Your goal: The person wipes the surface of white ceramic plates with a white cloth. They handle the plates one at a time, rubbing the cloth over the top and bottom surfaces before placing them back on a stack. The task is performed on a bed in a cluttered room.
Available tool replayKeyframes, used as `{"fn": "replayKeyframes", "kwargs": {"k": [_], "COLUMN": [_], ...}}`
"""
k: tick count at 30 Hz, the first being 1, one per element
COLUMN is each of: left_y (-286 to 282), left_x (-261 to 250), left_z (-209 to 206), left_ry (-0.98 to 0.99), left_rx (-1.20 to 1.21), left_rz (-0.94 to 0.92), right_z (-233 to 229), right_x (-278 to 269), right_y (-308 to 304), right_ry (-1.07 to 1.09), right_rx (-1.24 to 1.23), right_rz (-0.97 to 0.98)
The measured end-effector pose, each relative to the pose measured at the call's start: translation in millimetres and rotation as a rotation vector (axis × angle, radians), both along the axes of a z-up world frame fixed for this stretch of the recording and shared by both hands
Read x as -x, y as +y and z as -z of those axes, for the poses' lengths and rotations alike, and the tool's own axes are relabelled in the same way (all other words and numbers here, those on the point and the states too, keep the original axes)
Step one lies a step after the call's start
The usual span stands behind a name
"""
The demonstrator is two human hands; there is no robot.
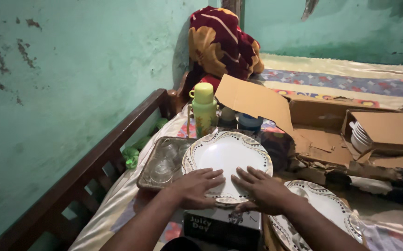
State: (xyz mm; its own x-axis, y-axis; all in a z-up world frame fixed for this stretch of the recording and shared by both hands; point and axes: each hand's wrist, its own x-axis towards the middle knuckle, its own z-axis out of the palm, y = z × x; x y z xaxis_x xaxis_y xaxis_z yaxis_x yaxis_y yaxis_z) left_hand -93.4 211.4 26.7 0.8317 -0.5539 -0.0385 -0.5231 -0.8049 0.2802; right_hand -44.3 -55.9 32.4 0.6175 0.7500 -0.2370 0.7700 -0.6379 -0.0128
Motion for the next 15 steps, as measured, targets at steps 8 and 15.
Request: {"fn": "replayKeyframes", "kwargs": {"k": [8, 15], "left_y": [-33.7, -43.8], "left_x": [1.2, 4.2], "left_z": [3.1, 14.6], "left_ry": [0.133, 0.167], "left_rx": [-0.31, -0.34], "left_rz": [-0.24, -0.313], "right_z": [13.0, 15.3], "right_x": [7.9, 10.9], "right_y": [12.3, 13.6], "right_ry": [-0.014, -0.015], "right_rx": [-0.025, -0.016], "right_rz": [-0.006, -0.01]}}
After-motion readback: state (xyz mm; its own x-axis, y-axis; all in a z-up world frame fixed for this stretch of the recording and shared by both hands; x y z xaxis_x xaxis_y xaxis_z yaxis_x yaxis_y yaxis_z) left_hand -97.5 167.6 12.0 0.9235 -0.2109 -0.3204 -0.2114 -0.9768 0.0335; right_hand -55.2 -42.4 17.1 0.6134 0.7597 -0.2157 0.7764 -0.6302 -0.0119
